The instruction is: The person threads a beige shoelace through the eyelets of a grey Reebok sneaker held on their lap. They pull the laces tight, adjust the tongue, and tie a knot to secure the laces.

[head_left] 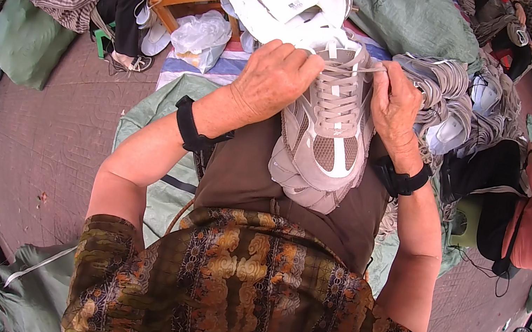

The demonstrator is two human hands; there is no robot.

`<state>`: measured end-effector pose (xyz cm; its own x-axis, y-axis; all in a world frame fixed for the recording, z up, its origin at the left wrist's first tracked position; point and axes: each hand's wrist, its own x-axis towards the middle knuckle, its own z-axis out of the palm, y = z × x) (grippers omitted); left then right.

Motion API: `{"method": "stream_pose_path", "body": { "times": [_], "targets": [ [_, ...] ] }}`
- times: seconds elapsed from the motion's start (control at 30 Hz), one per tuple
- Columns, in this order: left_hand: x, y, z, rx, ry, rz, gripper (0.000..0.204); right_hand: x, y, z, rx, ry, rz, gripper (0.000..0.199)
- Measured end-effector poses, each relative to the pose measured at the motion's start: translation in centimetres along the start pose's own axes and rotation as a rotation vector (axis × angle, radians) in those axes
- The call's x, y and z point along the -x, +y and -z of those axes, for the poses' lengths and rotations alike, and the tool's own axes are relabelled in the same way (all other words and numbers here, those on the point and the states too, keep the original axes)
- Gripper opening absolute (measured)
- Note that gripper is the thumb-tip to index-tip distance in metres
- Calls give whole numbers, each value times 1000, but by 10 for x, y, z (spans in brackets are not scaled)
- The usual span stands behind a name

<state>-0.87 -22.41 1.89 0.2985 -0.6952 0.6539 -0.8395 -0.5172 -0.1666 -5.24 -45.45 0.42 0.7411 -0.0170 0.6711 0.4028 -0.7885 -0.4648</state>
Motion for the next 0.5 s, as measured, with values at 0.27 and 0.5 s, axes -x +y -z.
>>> {"method": "stream_pose_path", "body": {
  "times": [0.27,0.5],
  "targets": [
    [5,-1,10,297,-147,323,32,-7,2,-3,-466,-137,-387,22],
    [6,6,11,365,-153,431,32,-7,22,4,-949,-276,-576,20]
  ]
}}
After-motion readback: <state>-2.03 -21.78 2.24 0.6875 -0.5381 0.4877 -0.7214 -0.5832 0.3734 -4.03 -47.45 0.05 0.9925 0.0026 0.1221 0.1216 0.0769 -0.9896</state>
